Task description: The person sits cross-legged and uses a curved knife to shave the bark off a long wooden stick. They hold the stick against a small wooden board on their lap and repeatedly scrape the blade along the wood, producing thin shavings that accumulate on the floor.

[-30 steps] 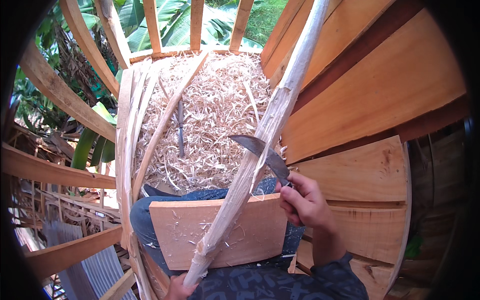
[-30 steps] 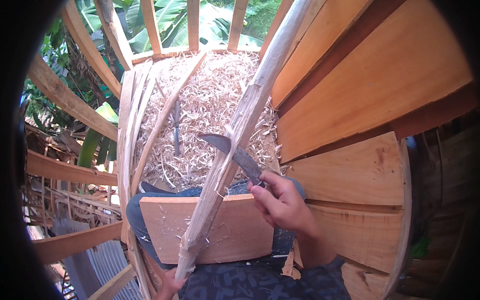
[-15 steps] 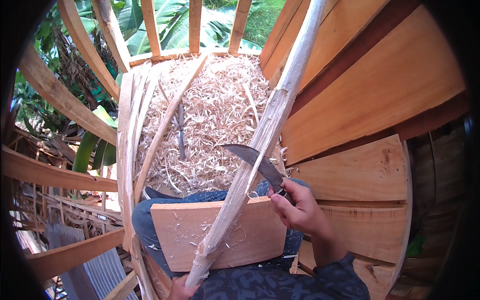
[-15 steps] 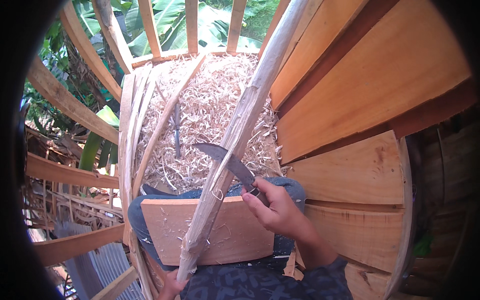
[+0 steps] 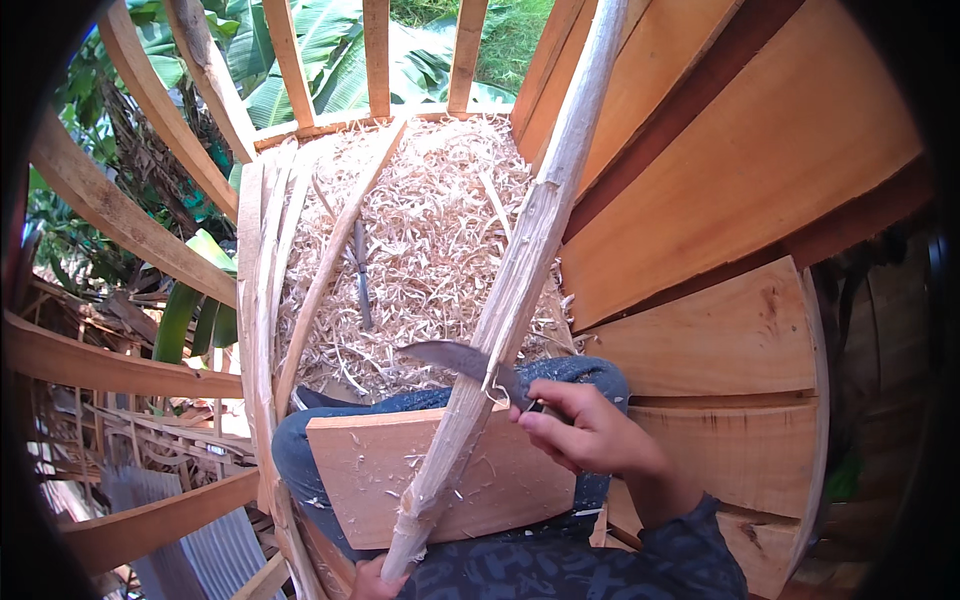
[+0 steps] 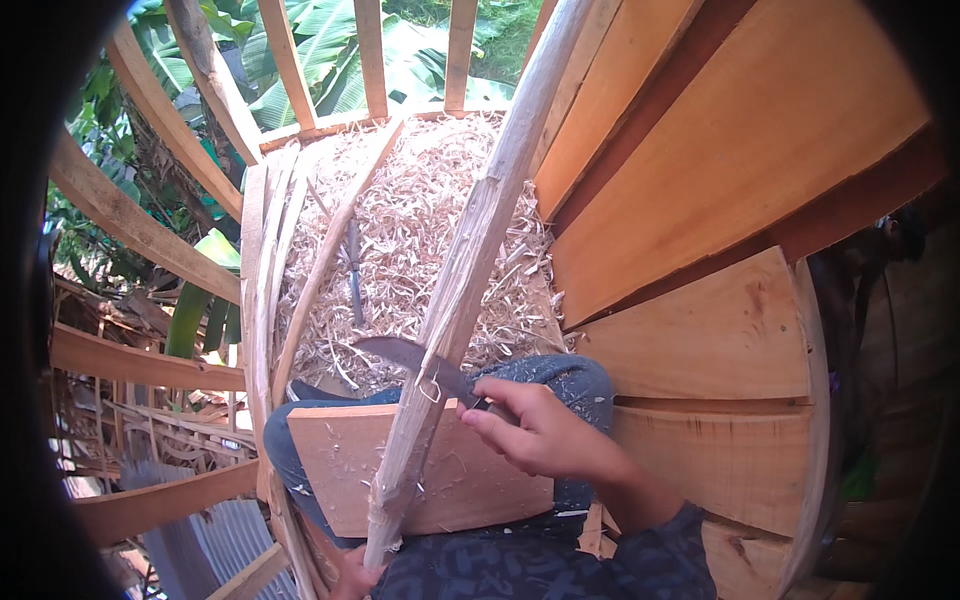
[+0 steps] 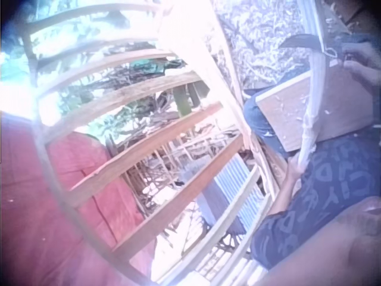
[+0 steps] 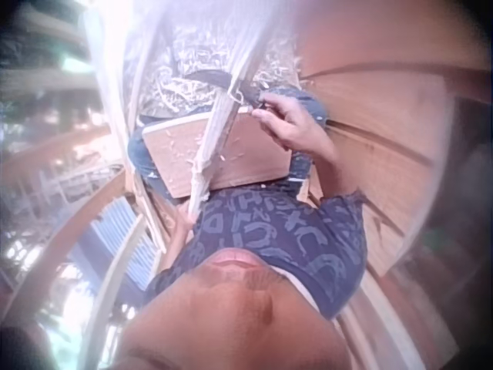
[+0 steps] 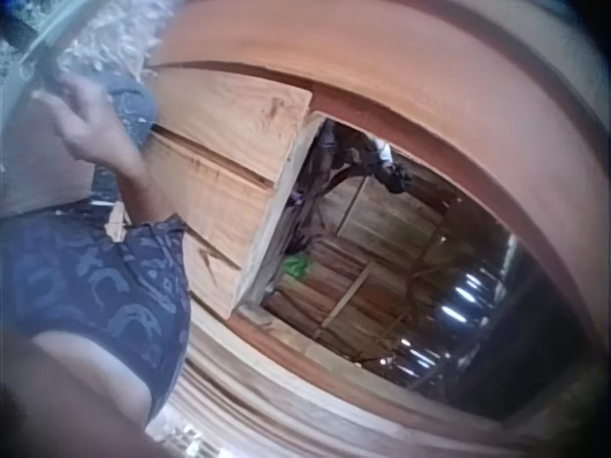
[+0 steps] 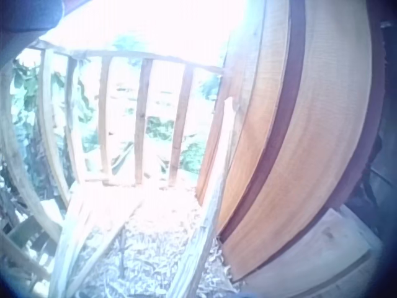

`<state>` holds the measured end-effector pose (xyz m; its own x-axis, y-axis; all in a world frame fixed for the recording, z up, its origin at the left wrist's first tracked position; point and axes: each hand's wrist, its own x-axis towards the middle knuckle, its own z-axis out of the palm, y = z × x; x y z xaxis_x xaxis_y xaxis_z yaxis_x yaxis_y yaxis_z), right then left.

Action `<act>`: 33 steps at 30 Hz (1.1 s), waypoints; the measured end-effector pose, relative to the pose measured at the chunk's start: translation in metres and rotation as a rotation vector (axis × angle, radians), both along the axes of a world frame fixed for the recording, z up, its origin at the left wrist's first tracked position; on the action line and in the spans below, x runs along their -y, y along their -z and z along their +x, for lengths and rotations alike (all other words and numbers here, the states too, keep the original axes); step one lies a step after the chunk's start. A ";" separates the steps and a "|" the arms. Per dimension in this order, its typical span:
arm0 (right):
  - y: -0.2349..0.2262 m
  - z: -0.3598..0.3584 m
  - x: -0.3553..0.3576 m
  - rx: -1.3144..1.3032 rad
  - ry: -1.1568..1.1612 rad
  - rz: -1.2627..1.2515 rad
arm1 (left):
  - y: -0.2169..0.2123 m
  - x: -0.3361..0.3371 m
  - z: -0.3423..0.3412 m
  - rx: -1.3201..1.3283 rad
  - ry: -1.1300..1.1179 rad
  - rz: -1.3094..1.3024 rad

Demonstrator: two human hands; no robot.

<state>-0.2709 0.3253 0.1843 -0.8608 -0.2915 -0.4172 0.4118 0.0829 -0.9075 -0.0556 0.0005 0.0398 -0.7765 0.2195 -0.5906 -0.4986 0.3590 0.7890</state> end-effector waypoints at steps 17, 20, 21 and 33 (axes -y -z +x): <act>0.001 -0.007 0.004 0.073 -0.318 0.077 | 0.004 -0.001 0.006 -0.049 -0.002 -0.035; 0.000 -0.017 -0.015 -0.016 0.001 -0.027 | -0.008 -0.003 -0.003 -0.024 -0.011 -0.025; 0.000 -0.019 -0.018 -0.044 0.105 -0.060 | -0.007 -0.003 0.001 -0.006 -0.032 -0.007; -0.005 -0.024 -0.008 -0.014 0.081 -0.014 | 0.023 0.006 0.019 -0.103 0.017 -0.060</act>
<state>-0.2949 0.3331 0.1893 -0.8873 -0.2264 -0.4017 0.4043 0.0369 -0.9139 -0.0367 -0.0051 0.0168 -0.8301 0.2004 -0.5203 -0.4093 0.4147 0.8127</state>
